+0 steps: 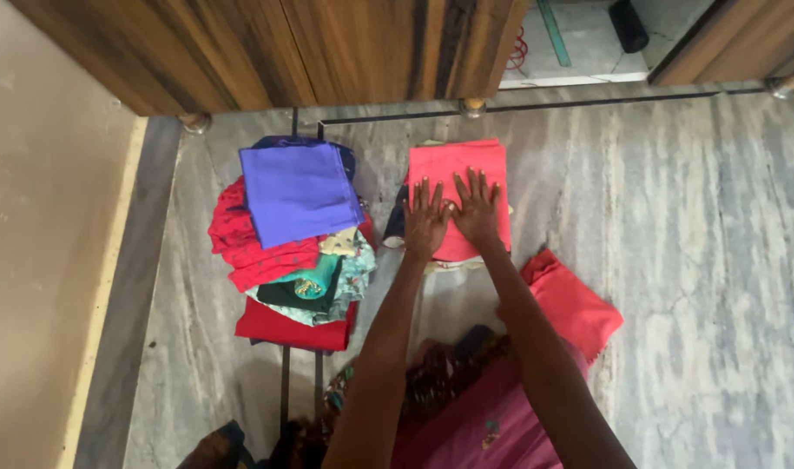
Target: The person sits on the floor and folds multiple pieces of clothing one by one, including shirts and patterned fabrics. Each item is smoothed and folded neatly, then stacked into a growing pile.
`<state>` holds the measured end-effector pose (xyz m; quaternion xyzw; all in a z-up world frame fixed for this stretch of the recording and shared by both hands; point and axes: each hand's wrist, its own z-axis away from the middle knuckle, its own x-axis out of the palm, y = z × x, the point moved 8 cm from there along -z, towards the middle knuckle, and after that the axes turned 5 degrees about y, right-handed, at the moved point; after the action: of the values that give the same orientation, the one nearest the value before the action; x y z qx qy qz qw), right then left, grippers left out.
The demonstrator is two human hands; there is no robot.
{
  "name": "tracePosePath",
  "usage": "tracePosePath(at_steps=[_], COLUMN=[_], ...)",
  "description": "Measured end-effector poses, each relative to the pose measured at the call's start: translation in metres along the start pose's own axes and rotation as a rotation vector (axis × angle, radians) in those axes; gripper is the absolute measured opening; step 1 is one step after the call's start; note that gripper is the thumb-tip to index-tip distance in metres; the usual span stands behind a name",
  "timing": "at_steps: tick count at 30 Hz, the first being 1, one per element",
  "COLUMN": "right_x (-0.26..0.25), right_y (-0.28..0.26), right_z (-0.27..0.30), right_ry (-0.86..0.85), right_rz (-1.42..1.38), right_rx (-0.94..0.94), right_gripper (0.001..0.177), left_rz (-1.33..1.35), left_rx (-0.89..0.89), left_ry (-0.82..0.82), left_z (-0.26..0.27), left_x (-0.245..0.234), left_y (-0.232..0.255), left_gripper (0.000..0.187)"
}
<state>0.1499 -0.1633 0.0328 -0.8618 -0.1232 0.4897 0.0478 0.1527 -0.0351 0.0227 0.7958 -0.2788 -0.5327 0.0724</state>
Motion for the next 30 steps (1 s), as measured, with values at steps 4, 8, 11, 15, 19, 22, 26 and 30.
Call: tracePosePath(at_steps=[4, 8, 11, 15, 19, 22, 26, 30], right_x=[-0.009, -0.019, -0.032, -0.061, -0.083, -0.097, -0.102, -0.101], right_y=[-0.007, -0.014, -0.026, -0.047, -0.055, -0.065, -0.077, -0.096], right_z=[0.006, 0.025, 0.048, 0.082, 0.095, 0.100, 0.105, 0.110], right_ry=[0.033, 0.083, 0.112, 0.184, 0.176, 0.237, 0.214, 0.210], right_rz=[-0.003, 0.055, 0.083, 0.099, 0.085, 0.032, -0.080, -0.288], right_rx=[0.005, 0.115, 0.154, 0.065, 0.030, 0.019, 0.075, 0.109], right_gripper=[0.070, 0.063, 0.062, 0.059, 0.060, 0.056, 0.055, 0.057], left_rz=[-0.055, -0.011, -0.015, -0.099, -0.106, -0.487, -0.275, -0.193], left_rx=[-0.024, -0.048, -0.081, -0.008, 0.029, 0.114, 0.032, -0.073], left_ry=[-0.017, -0.041, -0.091, -0.112, -0.111, 0.174, 0.283, 0.237], left_z=[0.004, 0.015, 0.022, 0.021, 0.025, 0.035, 0.049, 0.066], left_x=[0.004, 0.003, -0.002, -0.031, -0.094, -0.175, -0.262, -0.284], left_y=[-0.002, -0.008, -0.012, 0.000, 0.008, -0.002, -0.072, -0.117], left_gripper=[0.065, 0.072, 0.074, 0.073, 0.085, 0.087, 0.087, 0.061])
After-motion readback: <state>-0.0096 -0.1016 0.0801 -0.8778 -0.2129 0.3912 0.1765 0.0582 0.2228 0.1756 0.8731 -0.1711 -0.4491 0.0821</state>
